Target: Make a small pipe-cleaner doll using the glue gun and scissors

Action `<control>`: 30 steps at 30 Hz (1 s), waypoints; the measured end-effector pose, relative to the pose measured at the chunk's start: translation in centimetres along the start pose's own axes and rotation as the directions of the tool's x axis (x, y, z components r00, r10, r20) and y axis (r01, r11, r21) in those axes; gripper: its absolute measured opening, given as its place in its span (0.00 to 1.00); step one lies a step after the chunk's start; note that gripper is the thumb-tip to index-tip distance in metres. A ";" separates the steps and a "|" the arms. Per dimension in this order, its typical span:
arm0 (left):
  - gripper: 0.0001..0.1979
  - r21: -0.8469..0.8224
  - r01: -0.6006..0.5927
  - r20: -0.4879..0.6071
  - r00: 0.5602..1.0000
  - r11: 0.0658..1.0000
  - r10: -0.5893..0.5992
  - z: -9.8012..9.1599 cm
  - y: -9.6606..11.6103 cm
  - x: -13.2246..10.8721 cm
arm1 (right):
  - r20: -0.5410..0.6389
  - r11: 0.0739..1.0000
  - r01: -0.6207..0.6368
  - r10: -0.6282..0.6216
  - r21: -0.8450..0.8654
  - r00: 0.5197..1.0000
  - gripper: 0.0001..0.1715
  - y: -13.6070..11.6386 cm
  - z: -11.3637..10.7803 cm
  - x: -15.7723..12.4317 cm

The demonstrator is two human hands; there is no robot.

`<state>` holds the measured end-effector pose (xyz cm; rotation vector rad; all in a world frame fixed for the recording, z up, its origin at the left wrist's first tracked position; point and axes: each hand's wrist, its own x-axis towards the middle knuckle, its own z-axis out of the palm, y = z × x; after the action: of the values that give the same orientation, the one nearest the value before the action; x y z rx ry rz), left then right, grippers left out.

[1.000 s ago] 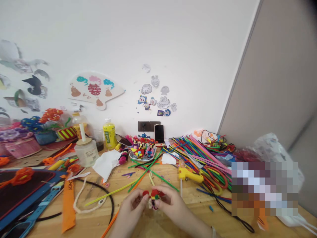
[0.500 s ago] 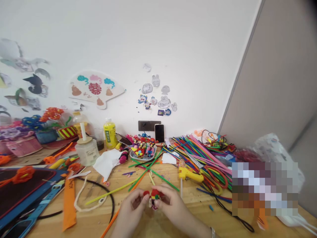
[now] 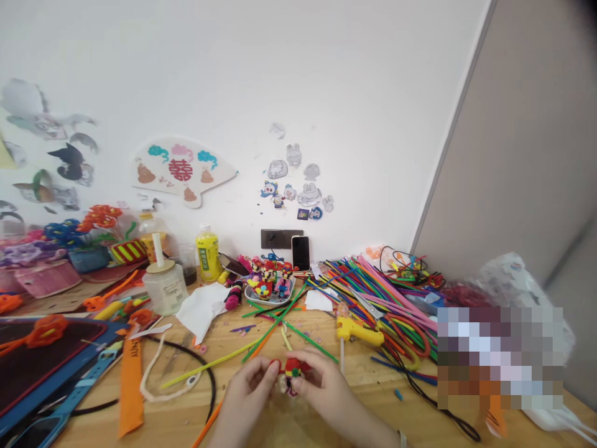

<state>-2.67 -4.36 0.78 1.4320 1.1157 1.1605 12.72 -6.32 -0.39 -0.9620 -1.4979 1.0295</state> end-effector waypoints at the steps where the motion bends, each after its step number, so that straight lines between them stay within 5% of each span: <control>1: 0.23 -0.007 -0.001 -0.008 1.000 1.000 0.000 0.1 -0.1 0.0 | -0.002 1.000 -0.002 0.002 -0.002 1.000 0.18 0.0 0.1 0.0; 16: 0.26 -0.064 0.046 -0.024 0.999 0.997 -0.048 0.7 0.2 -0.2 | -0.031 1.000 -0.018 0.017 -0.019 0.999 0.19 -0.6 0.1 0.1; 24: 0.26 -0.224 0.148 0.201 0.974 0.963 -0.103 1.9 -1.1 -0.8 | -0.107 0.976 -0.096 0.119 0.197 0.987 0.29 -0.8 0.3 0.4; 30: 0.21 -0.316 0.147 0.149 0.983 0.937 -0.104 1.7 -1.3 -0.8 | -0.114 0.980 -0.036 0.060 0.196 0.992 0.22 -0.9 0.2 0.5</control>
<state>-1.16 -5.21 -0.75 1.1456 0.8643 1.0865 12.40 -6.18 0.59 -0.9080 -1.2566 1.1112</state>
